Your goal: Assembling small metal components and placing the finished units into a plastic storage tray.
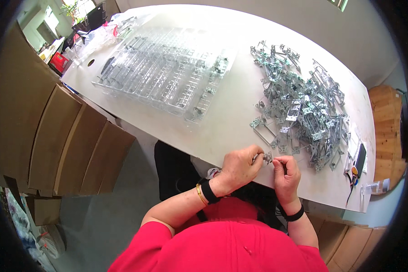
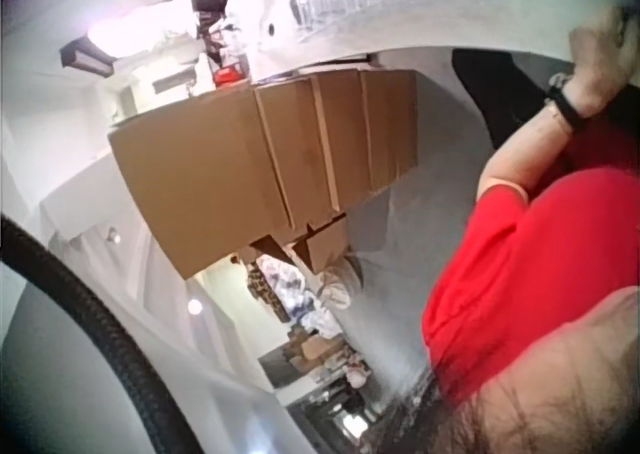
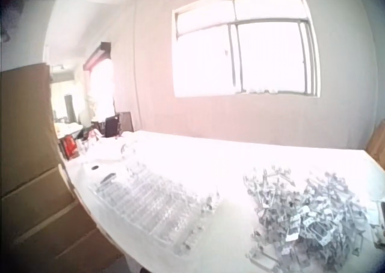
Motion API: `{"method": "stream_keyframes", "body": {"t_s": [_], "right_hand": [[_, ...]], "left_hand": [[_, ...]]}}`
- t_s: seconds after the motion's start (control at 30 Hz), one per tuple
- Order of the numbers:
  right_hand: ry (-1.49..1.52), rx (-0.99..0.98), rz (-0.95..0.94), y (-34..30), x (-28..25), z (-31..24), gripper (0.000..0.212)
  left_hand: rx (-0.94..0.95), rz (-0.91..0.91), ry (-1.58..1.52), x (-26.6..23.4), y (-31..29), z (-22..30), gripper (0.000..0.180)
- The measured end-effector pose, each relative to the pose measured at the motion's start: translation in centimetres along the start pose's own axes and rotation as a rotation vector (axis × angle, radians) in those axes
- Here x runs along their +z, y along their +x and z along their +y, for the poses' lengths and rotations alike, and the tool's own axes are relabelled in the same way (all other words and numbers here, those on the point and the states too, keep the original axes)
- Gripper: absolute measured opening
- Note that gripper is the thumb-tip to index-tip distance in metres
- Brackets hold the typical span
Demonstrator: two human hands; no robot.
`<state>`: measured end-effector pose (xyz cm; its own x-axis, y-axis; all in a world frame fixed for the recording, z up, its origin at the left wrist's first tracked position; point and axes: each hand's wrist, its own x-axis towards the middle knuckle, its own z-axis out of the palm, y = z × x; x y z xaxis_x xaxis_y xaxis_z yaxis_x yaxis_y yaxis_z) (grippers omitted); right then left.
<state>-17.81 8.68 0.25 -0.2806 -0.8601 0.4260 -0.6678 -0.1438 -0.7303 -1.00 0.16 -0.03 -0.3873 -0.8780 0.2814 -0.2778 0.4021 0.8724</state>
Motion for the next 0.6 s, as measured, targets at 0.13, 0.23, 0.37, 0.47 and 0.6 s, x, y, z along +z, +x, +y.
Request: {"method": "stream_keyframes", "body": {"t_s": [0.13,0.23,0.37,0.47,0.6], "right_hand": [[0.012,0.061,-0.022,0.1,-0.3,-0.2,0.012],[-0.011,0.036,-0.012,0.1,-0.1,0.1,0.012],[-0.015,0.05,-0.033,0.0,-0.1,0.1,0.011],[-0.004,0.035,-0.036,0.0,-0.1,-0.2,0.008],[0.03,0.013,-0.019,0.0,-0.2,-0.2,0.007]], "left_hand": [[0.017,-0.004,0.006,0.1,-0.1,-0.2,0.011],[0.018,0.0,-0.004,0.0,-0.1,-0.1,0.012],[-0.015,-0.02,0.002,-0.3,-0.2,0.2,0.012],[-0.002,-0.022,0.003,-0.1,-0.3,0.0,0.012],[0.028,0.002,-0.042,0.7,-0.2,-0.3,0.013]]}}
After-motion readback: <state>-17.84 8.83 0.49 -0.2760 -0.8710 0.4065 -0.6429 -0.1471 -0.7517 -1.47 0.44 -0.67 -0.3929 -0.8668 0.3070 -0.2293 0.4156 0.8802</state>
